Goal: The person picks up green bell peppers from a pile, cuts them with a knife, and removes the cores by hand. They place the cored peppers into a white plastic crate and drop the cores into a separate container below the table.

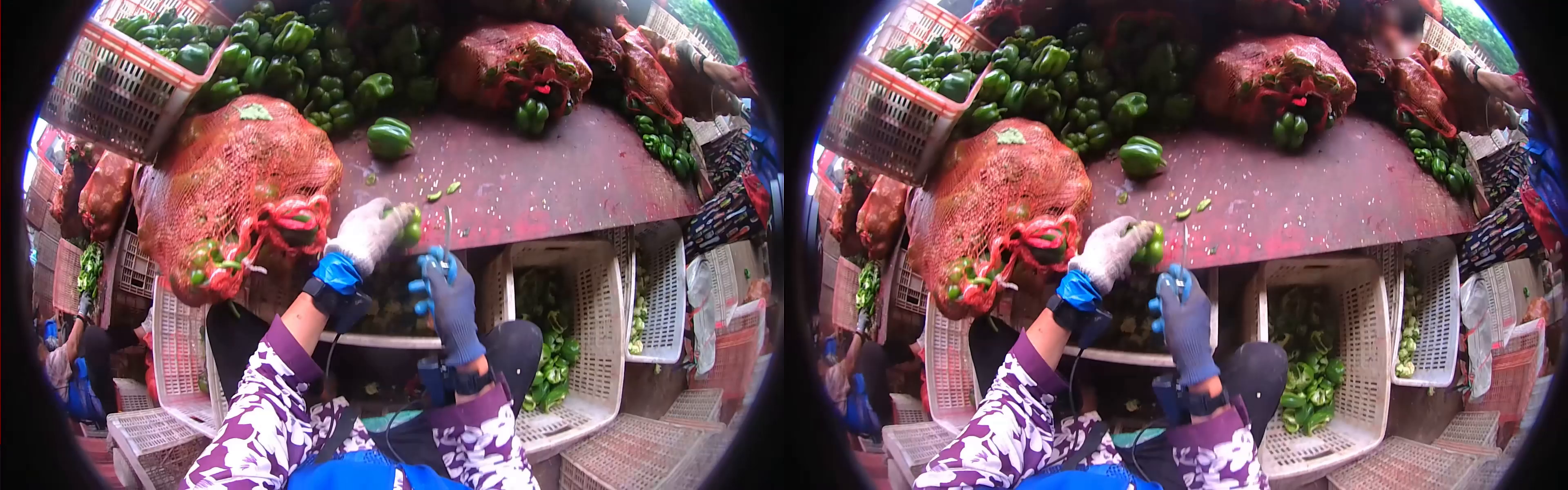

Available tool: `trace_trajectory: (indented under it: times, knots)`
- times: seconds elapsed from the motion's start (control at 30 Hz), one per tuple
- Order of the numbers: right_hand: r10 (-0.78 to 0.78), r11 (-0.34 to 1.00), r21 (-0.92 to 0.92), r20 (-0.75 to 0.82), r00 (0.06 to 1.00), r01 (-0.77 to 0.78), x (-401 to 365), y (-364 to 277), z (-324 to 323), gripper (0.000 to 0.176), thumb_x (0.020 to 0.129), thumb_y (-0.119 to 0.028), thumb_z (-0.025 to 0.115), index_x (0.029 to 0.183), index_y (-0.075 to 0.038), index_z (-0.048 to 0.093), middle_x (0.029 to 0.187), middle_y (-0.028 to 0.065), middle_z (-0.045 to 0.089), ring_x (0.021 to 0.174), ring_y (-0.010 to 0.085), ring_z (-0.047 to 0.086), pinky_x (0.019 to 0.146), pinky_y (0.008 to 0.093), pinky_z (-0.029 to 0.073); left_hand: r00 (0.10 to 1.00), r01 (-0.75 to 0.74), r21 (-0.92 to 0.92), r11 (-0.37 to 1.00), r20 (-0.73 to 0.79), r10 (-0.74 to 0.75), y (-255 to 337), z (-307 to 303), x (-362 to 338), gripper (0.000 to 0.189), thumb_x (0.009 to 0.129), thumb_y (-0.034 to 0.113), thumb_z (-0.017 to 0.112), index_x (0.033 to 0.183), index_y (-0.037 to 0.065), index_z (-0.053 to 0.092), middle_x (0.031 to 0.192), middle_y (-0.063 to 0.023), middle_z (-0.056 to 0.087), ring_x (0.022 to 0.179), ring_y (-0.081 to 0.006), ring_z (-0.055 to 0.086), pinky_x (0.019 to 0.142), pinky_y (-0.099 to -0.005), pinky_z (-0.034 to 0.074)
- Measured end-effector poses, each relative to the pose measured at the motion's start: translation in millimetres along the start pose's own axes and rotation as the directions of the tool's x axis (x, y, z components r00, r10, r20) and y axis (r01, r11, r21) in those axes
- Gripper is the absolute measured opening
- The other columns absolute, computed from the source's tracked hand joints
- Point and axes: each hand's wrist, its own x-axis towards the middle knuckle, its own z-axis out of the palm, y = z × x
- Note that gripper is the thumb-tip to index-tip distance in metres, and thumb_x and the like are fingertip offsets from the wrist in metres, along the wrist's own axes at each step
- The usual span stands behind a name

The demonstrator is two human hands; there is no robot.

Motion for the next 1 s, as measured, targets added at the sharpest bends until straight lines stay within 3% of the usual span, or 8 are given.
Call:
trace_trajectory:
  times: [0.1, 0.13, 0.23, 0.4, 0.6, 0.7, 0.8, 1.0]
  knots:
    - [-0.026, 0.999, -0.044, 0.011, 1.000, 0.027, 20.0, 20.0, 19.6, 0.033, 0.096, -0.022, 0.062, 0.121, -0.002, 0.058, 0.086, 0.0040, 0.065, 0.065, 0.0099, 0.063, 0.048, 0.0255, 0.051, 0.978, -0.127, -0.028, 0.991, -0.172, 0.121, -35.0, 18.3, 5.9, 0.050, 0.097, 0.050, 0.053, 0.119, 0.008, 0.068, 0.106, -0.0242, 0.069, 0.106, -0.0384, 0.064, 0.093, -0.0455, 0.048]
    - [-0.035, 0.998, -0.060, 0.024, 0.999, 0.036, 27.9, 24.1, 26.2, 0.030, 0.096, -0.022, 0.062, 0.117, -0.002, 0.059, 0.085, 0.0045, 0.065, 0.064, 0.0106, 0.064, 0.048, 0.0262, 0.051, 0.982, -0.147, -0.075, 0.986, -0.127, 0.137, -22.6, 7.8, 0.7, 0.044, 0.097, 0.044, 0.059, 0.118, 0.006, 0.069, 0.095, -0.0132, 0.069, 0.088, -0.0241, 0.065, 0.083, -0.0371, 0.051]
    - [-0.006, 0.998, -0.060, 0.068, 0.998, 0.010, 35.1, 32.4, 35.3, 0.021, 0.096, -0.021, 0.061, 0.106, -0.003, 0.059, 0.083, 0.0068, 0.065, 0.058, 0.0131, 0.062, 0.046, 0.0275, 0.050, 0.947, -0.107, 0.248, 0.963, -0.270, 0.175, -30.9, 1.0, -0.1, 0.037, 0.099, 0.040, 0.057, 0.113, 0.008, 0.071, 0.105, -0.0173, 0.068, 0.099, -0.0315, 0.064, 0.088, -0.0398, 0.050]
    - [-0.102, 0.980, -0.167, 0.068, 0.992, 0.112, 31.4, 38.4, 47.0, 0.019, 0.095, -0.021, 0.060, 0.101, -0.003, 0.062, 0.075, 0.0063, 0.066, 0.050, 0.0114, 0.057, 0.044, 0.0264, 0.048, 0.916, -0.140, 0.014, 0.990, -0.378, 0.135, -34.6, 13.1, -13.9, 0.033, 0.098, 0.035, 0.059, 0.112, 0.007, 0.071, 0.105, -0.0182, 0.066, 0.101, -0.0350, 0.063, 0.089, -0.0429, 0.048]
    - [-0.088, 0.960, -0.256, 0.094, 0.992, 0.109, 37.2, 29.9, 47.5, 0.019, 0.092, -0.021, 0.062, 0.087, -0.002, 0.063, 0.070, 0.0036, 0.063, 0.051, 0.0083, 0.055, 0.043, 0.0265, 0.045, 0.875, -0.192, 0.061, 0.979, -0.441, 0.199, -47.3, 23.4, -9.5, 0.031, 0.099, 0.030, 0.059, 0.111, 0.004, 0.071, 0.103, -0.0195, 0.065, 0.098, -0.0355, 0.062, 0.086, -0.0419, 0.048]
    - [-0.214, 0.871, -0.428, 0.111, 0.970, 0.241, 41.7, 31.6, 45.6, 0.023, 0.091, -0.021, 0.062, 0.087, 0.001, 0.063, 0.071, 0.0113, 0.066, 0.055, 0.0206, 0.063, 0.051, 0.0367, 0.051, 0.870, -0.211, 0.041, 0.977, -0.447, 0.207, -45.2, 22.1, -9.8, 0.029, 0.099, 0.029, 0.059, 0.110, 0.004, 0.071, 0.102, -0.0199, 0.065, 0.097, -0.0361, 0.062, 0.086, -0.0428, 0.048]
    - [-0.484, 0.530, -0.748, 0.121, 0.867, 0.400, 50.4, 45.0, 45.4, 0.028, 0.090, -0.023, 0.062, 0.087, 0.005, 0.062, 0.078, 0.0224, 0.067, 0.072, 0.0372, 0.068, 0.067, 0.0467, 0.052, 0.841, -0.247, 0.099, 0.964, -0.472, 0.264, -49.5, 25.3, -8.9, 0.028, 0.097, 0.027, 0.060, 0.110, 0.005, 0.071, 0.101, -0.0198, 0.065, 0.095, -0.0357, 0.063, 0.085, -0.0431, 0.049]
    - [-0.366, 0.572, -0.766, 0.082, 0.927, 0.294, 47.6, 35.7, 50.5, 0.031, 0.092, -0.024, 0.059, 0.087, 0.007, 0.061, 0.086, 0.0286, 0.066, 0.086, 0.0447, 0.066, 0.076, 0.0513, 0.050, 0.817, -0.292, 0.081, 0.953, -0.497, 0.293, -49.3, 29.1, -10.5, 0.027, 0.094, 0.026, 0.064, 0.107, 0.004, 0.073, 0.101, -0.0194, 0.066, 0.092, -0.0343, 0.064, 0.084, -0.0406, 0.050]
